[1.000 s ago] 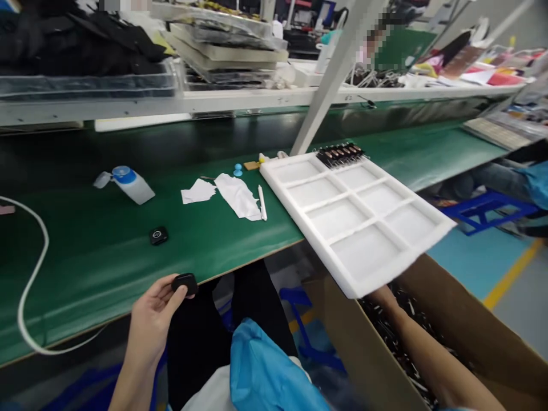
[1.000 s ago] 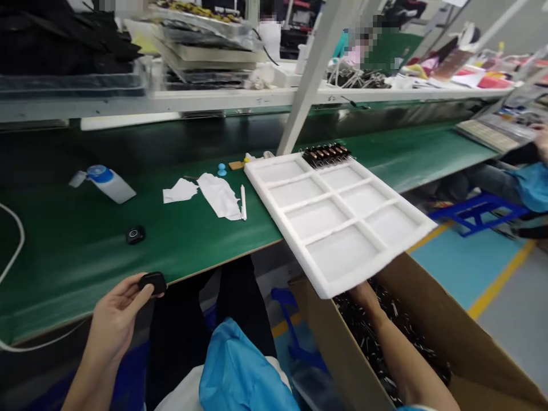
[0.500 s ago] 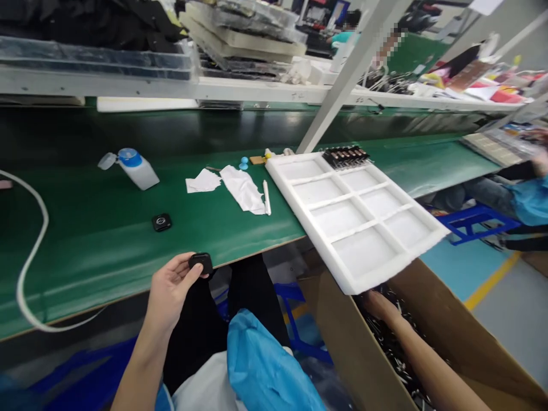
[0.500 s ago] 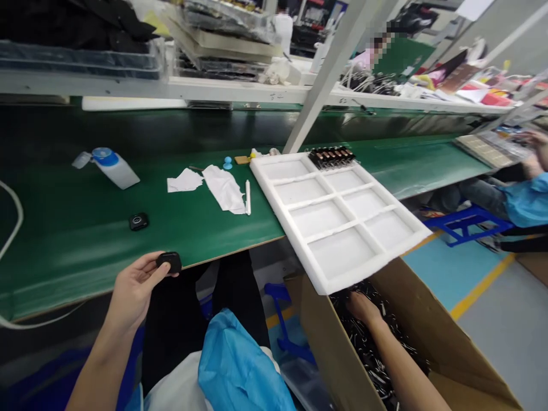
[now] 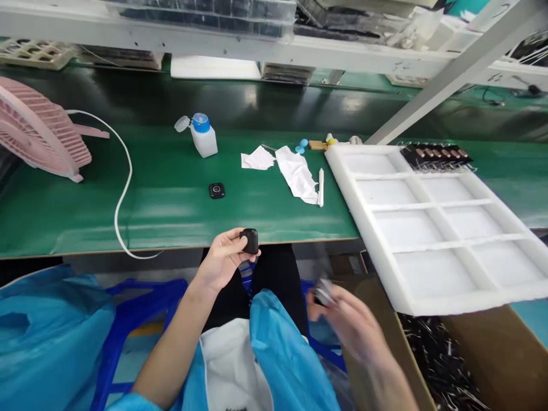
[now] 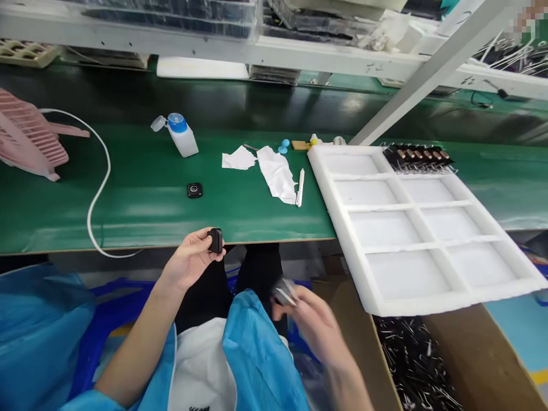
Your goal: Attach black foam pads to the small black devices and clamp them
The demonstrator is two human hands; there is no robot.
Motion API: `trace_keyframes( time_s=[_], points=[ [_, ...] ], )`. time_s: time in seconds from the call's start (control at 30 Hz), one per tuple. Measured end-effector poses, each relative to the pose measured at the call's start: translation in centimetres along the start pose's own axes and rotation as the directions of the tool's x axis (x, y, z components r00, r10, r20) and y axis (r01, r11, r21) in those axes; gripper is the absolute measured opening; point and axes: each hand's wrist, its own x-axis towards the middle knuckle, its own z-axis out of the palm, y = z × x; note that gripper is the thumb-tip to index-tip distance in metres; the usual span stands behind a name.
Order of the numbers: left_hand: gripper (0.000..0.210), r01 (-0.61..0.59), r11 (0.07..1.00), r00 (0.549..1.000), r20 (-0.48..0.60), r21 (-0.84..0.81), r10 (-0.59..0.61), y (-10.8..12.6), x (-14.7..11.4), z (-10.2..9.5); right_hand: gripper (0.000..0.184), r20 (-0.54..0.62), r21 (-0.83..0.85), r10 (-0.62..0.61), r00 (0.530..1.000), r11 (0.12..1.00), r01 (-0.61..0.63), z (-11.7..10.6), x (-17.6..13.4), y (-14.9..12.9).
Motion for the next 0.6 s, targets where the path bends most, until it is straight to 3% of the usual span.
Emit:
trace_keyframes(
  time_s=[0.13,0.23,0.4,0.6],
  points=[
    [0.033,0.037,0.993,0.999,0.021,-0.112,-0.035,0.3,-1.3,-0.3,0.054,0.159,0.264,-0.042,0.986,0.965,-0.001,5.8,6.7,0.3],
    [0.033,0.028,0.991,0.999,0.020,-0.133,-0.025,0.6,-2.1,-0.4,0.048,0.195,0.324,-0.045,0.980,0.946,-0.021,8.0,10.0,0.1],
    [0.033,-0.039,0.999,0.998,-0.043,-0.007,0.039,1.3,-2.6,-0.6,0.040,0.182,0.237,-0.105,0.978,0.970,0.060,8.1,11.1,-0.1],
    [0.038,-0.115,0.970,0.966,-0.201,0.215,0.160,1.4,-3.1,-0.7,0.039,0.205,-0.119,-0.239,0.949,0.956,0.267,6.8,11.0,-1.1]
  ],
)
